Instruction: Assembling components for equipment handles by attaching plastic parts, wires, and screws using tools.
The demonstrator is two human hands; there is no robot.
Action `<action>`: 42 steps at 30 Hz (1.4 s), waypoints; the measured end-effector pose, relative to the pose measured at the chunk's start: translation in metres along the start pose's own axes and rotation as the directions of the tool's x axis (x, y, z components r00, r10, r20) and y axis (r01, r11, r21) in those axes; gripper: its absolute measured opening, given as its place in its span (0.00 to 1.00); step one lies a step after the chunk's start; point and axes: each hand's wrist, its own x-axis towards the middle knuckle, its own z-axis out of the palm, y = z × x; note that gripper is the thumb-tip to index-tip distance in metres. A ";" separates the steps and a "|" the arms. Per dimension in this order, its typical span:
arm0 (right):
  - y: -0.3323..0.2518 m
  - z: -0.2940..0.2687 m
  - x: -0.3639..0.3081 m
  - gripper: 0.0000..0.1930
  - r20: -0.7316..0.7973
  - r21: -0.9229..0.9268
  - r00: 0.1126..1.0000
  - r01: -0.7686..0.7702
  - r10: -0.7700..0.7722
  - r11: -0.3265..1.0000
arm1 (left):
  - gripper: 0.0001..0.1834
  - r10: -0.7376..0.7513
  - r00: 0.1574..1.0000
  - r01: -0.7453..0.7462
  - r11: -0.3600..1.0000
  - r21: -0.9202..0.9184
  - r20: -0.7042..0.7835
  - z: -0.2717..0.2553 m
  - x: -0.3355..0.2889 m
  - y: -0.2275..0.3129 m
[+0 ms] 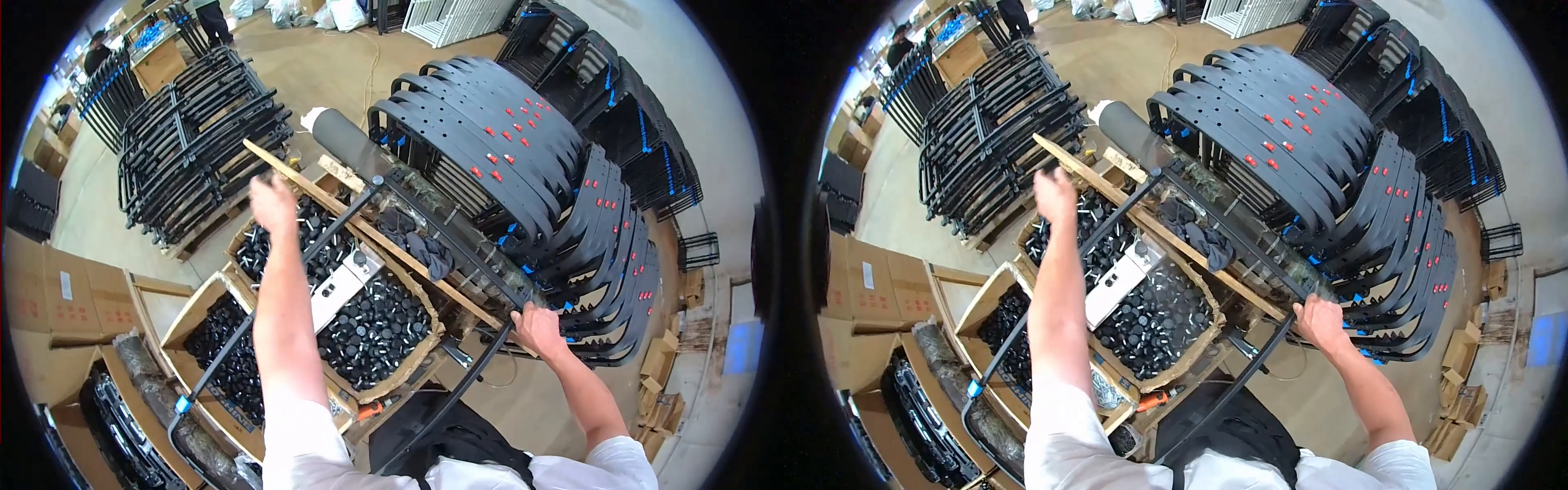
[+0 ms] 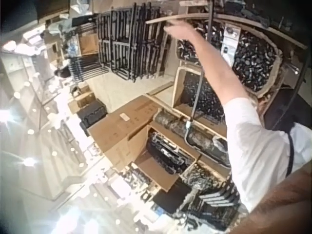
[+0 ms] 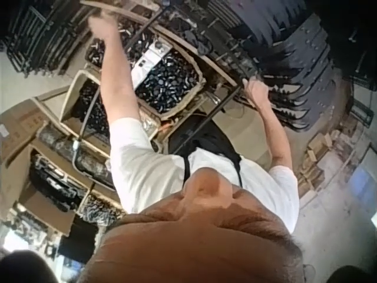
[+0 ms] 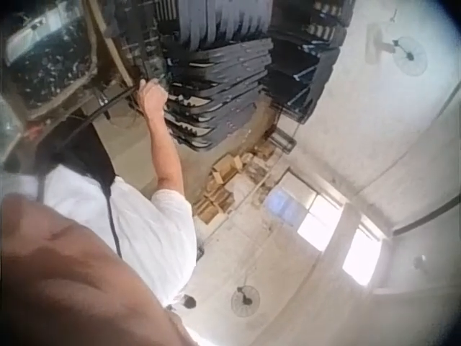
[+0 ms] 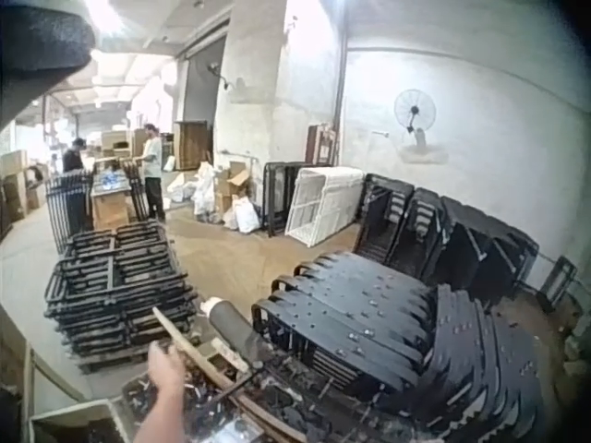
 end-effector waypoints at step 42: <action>0.003 -0.003 0.004 0.20 0.041 -0.071 0.999 -0.005 0.008 0.997 | 0.15 0.618 0.439 -0.875 0.459 0.154 0.653 0.074 -0.080 0.121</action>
